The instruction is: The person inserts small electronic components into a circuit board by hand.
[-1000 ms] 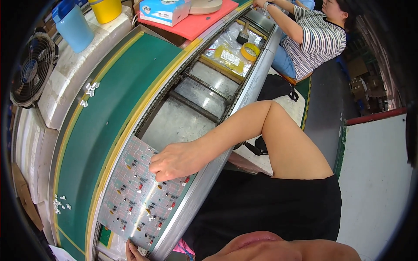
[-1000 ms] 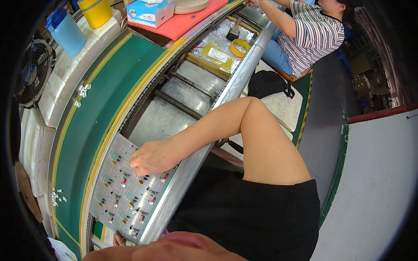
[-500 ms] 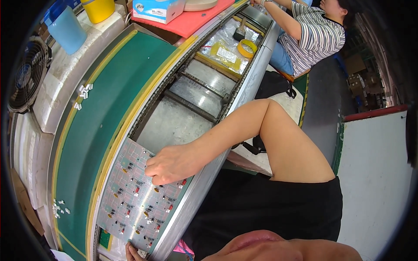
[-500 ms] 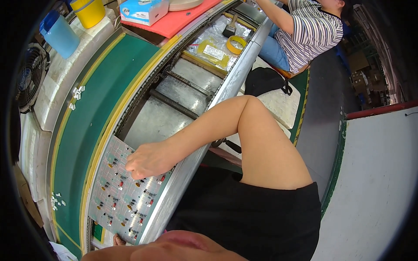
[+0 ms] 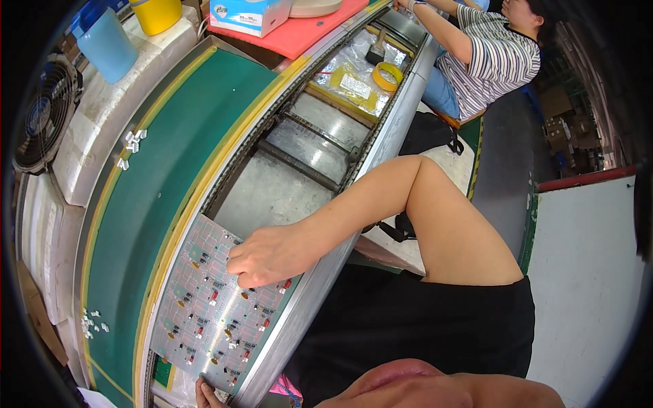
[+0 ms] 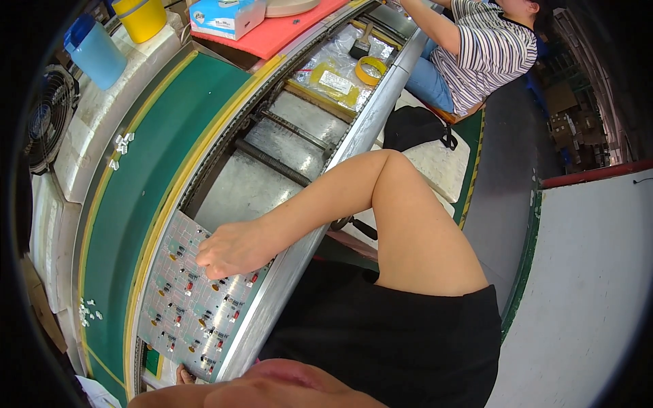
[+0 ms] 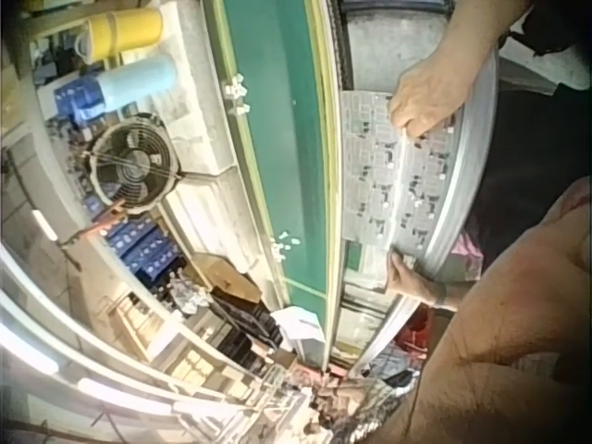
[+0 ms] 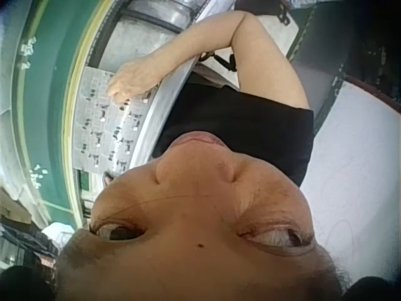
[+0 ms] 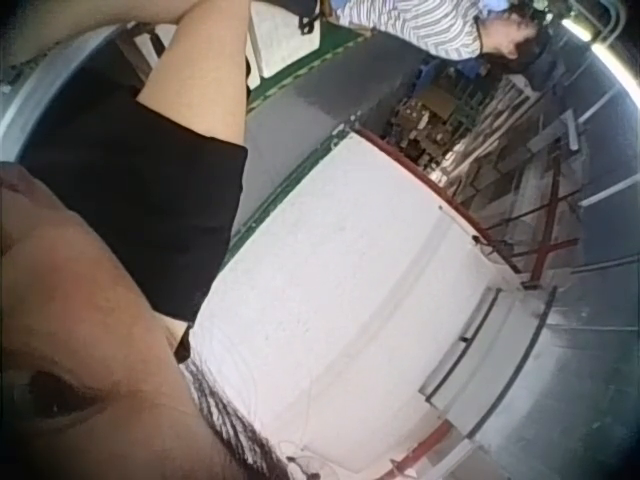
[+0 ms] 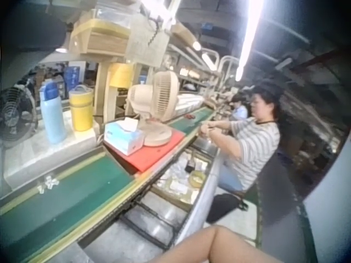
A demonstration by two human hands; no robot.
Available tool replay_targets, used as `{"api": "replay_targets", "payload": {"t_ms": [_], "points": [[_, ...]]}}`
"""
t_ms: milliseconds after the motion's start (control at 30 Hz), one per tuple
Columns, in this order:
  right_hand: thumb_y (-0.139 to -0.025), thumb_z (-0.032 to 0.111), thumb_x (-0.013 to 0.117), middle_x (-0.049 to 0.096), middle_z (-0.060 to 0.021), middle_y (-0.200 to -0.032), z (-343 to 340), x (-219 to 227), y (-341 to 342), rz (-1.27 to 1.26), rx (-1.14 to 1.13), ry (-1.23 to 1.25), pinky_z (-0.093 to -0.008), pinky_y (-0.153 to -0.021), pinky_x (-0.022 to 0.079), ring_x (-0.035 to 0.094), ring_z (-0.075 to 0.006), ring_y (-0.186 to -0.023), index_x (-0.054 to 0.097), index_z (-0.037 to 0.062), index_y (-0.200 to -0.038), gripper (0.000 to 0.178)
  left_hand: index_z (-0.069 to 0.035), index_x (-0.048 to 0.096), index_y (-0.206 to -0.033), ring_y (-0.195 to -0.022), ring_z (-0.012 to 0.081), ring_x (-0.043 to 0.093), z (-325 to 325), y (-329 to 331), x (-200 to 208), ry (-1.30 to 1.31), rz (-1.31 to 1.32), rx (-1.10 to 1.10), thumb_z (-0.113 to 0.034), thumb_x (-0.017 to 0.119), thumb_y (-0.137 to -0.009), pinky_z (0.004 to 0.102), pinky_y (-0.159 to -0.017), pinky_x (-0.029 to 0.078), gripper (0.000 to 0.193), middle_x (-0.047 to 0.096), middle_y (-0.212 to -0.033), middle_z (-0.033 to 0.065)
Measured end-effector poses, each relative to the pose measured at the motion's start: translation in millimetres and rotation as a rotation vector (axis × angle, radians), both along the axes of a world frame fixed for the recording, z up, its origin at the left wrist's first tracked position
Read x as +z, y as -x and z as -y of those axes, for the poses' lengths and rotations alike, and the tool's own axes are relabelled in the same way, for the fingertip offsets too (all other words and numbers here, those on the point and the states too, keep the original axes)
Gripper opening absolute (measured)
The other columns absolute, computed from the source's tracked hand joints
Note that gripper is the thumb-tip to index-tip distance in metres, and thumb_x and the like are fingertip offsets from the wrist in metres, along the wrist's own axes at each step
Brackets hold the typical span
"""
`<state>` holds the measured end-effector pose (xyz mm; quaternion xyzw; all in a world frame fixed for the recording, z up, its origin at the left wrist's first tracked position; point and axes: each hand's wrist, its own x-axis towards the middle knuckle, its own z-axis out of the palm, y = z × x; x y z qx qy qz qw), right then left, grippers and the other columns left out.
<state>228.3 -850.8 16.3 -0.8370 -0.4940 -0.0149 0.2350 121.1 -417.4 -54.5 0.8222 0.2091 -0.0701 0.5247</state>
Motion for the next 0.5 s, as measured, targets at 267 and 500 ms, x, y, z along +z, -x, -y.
{"api": "replay_targets", "payload": {"t_ms": [267,500], "points": [[-0.070,0.011,0.056,0.049,-0.0068,-0.077,0.8,2.2,-0.8,0.004,0.010,0.017,-0.0306,-0.059,0.049,0.054,-0.0204,-0.080,0.056,0.0030,-0.071,0.008,0.005,0.063,-0.105,-0.088,0.0229,0.059,-0.3,1.5,2.5,-0.002,0.004,0.005,-0.016,0.059,-0.087,0.0324,-0.080,0.047,0.028,0.065,-0.099,0.0173],[-0.070,0.010,0.056,0.049,-0.0070,-0.077,-0.1,2.5,-0.4,0.004,0.007,0.035,-0.0307,-0.060,0.049,0.054,-0.0205,-0.080,0.056,0.0029,-0.072,0.008,0.004,0.063,-0.105,-0.088,0.0230,0.060,-1.2,5.3,9.0,-0.008,0.010,0.014,-0.016,0.059,-0.086,0.0325,-0.080,0.048,0.028,0.065,-0.099,0.0173]]}}
